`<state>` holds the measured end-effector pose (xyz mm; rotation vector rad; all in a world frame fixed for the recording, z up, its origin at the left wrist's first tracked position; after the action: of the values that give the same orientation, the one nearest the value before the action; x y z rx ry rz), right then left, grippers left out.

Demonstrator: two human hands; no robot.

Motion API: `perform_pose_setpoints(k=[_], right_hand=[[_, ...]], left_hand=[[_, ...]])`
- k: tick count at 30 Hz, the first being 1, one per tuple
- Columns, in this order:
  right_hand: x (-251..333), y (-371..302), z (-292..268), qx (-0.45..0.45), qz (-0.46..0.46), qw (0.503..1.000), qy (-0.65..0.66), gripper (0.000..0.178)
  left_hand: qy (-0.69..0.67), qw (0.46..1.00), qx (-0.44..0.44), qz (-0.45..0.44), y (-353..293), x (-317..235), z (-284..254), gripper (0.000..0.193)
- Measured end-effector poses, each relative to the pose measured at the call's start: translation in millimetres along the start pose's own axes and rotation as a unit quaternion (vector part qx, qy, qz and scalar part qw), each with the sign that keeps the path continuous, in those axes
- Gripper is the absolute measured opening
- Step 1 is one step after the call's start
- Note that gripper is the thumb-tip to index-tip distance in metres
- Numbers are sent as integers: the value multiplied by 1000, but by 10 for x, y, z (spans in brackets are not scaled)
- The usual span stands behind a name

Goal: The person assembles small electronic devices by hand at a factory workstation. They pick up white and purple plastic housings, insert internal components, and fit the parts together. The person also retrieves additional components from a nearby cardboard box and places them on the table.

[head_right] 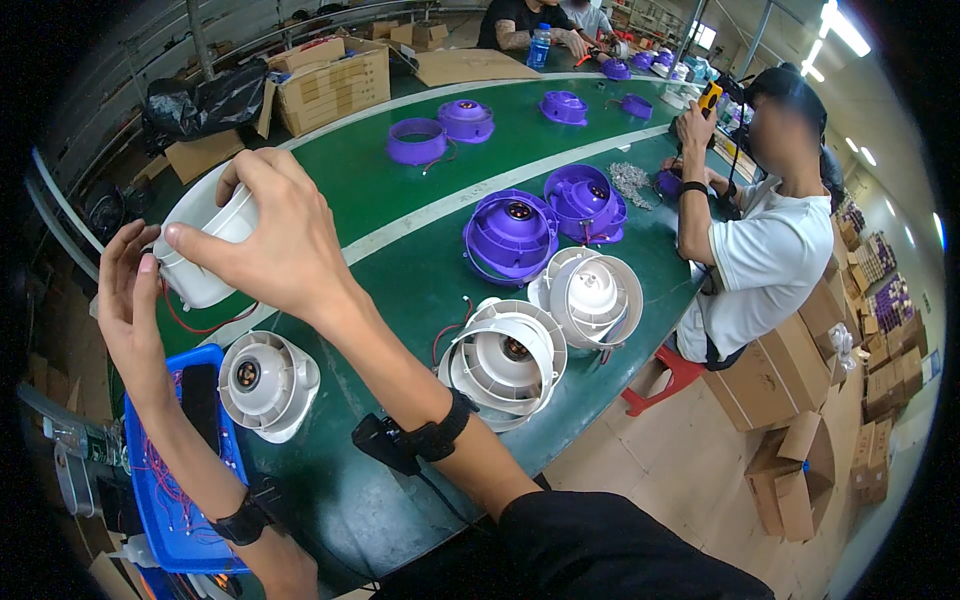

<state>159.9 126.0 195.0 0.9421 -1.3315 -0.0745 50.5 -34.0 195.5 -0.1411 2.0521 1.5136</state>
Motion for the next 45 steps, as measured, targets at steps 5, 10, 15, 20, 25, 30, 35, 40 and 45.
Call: perform_pose_setpoints(k=[5,10,15,20,25,30,35,40,45], right_hand=[[-15,1,14,1,6,1000,10,50],[-40,1,-50,-6,6,1000,2,50],[-8,5,-5,1,10,1000,17,50],[-8,10,-47,7,9,1000,24,49],[11,-13,22,65,46,996,31,47],[24,-12,20,56,24,997,36,47],[26,-5,9,67,46,996,40,46],[10,-5,9,64,40,996,39,45],[10,-2,10,61,44,997,36,45]], left_hand=[[-8,1000,23,5,-11,-53,83,55],[-36,999,33,-16,-36,-26,180,60],[-30,999,38,-25,-29,-43,134,61],[-78,993,63,-54,-73,55,199,67],[-67,994,85,-11,-78,18,264,73],[-69,994,82,-8,-77,15,257,74],[-56,995,87,-3,-72,9,266,73],[-66,994,85,-8,-83,9,283,72],[-67,994,88,-9,-74,10,282,71]])
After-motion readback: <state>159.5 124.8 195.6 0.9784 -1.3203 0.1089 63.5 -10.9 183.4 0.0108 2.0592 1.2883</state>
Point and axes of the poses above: each hand's wrist, its own y-axis towards the middle knuckle, its own z-axis out of the palm, x = y × z, the point moved 7 cm from there along y, towards the middle knuckle, and after that the axes turned 14 degrees about z, right-handed, at the moved point
